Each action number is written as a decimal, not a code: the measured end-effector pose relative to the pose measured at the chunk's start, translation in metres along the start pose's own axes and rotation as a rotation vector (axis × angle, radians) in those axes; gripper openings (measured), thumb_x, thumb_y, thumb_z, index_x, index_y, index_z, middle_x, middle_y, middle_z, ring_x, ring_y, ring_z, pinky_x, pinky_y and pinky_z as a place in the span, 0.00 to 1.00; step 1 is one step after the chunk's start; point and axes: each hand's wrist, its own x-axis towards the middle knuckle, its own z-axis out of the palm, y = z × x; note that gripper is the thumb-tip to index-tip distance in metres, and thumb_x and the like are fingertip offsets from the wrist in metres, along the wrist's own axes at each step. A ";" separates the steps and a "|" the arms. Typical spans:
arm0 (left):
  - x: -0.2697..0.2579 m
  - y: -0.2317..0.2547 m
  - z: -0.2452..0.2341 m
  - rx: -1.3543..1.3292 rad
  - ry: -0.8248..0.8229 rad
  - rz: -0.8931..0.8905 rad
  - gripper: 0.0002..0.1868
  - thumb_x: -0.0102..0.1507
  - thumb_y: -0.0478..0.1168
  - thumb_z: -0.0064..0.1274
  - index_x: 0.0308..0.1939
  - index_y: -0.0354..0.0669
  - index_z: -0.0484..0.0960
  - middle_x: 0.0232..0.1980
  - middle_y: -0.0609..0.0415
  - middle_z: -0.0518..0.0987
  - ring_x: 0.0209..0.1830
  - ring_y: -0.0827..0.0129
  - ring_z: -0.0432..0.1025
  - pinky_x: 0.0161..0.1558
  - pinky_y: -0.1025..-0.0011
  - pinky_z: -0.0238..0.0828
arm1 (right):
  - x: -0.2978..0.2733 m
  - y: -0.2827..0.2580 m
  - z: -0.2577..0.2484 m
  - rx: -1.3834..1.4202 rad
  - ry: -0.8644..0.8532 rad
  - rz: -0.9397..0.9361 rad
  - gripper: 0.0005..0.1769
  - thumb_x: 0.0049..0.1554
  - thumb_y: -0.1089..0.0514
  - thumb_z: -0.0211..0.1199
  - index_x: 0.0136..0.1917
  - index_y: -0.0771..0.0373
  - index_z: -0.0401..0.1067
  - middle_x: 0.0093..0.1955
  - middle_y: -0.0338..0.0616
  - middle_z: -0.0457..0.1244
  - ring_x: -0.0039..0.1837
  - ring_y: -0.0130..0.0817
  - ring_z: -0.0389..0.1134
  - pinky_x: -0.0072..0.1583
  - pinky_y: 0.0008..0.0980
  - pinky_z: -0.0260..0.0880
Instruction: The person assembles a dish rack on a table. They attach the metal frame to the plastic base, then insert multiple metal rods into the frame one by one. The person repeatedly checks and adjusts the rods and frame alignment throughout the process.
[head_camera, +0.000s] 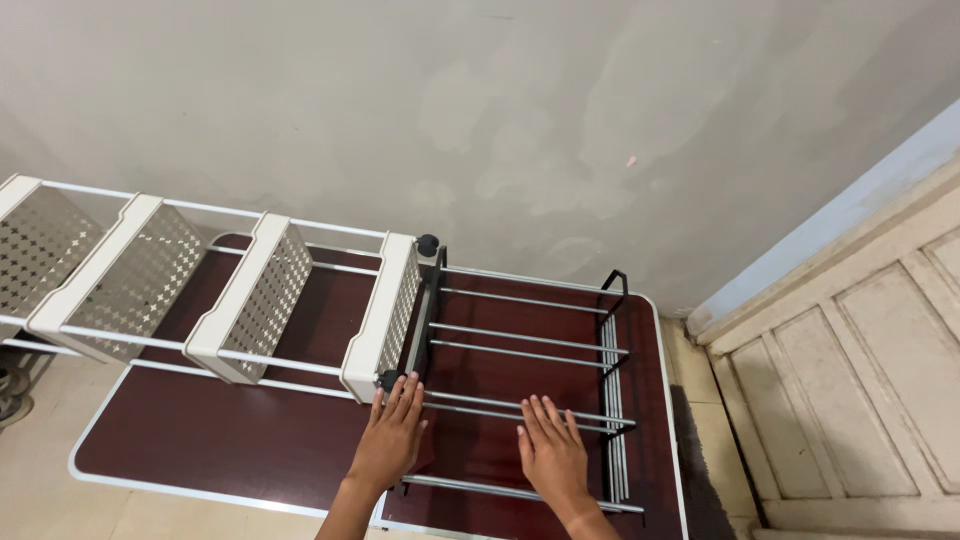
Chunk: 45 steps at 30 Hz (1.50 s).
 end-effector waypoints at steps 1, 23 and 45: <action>-0.003 0.000 -0.002 -0.006 0.002 -0.003 0.31 0.69 0.47 0.39 0.73 0.32 0.57 0.79 0.44 0.54 0.80 0.55 0.46 0.74 0.49 0.41 | -0.001 -0.004 0.001 0.006 -0.003 -0.020 0.22 0.63 0.50 0.56 0.66 0.61 0.73 0.67 0.43 0.67 0.74 0.40 0.61 0.73 0.49 0.56; -0.073 -0.004 -0.042 -0.164 -0.137 -0.053 0.41 0.69 0.55 0.44 0.76 0.31 0.52 0.81 0.42 0.48 0.81 0.53 0.39 0.74 0.49 0.29 | -0.012 -0.093 0.019 0.255 -0.147 -0.323 0.29 0.61 0.46 0.62 0.69 0.64 0.70 0.70 0.48 0.65 0.73 0.44 0.62 0.71 0.50 0.55; -0.095 0.003 -0.034 -0.184 -0.119 -0.015 0.34 0.72 0.53 0.40 0.75 0.34 0.58 0.81 0.46 0.53 0.82 0.53 0.42 0.75 0.48 0.34 | 0.011 -0.132 0.025 0.454 -0.464 -0.325 0.16 0.59 0.52 0.65 0.57 0.63 0.75 0.44 0.46 0.67 0.44 0.44 0.73 0.43 0.40 0.76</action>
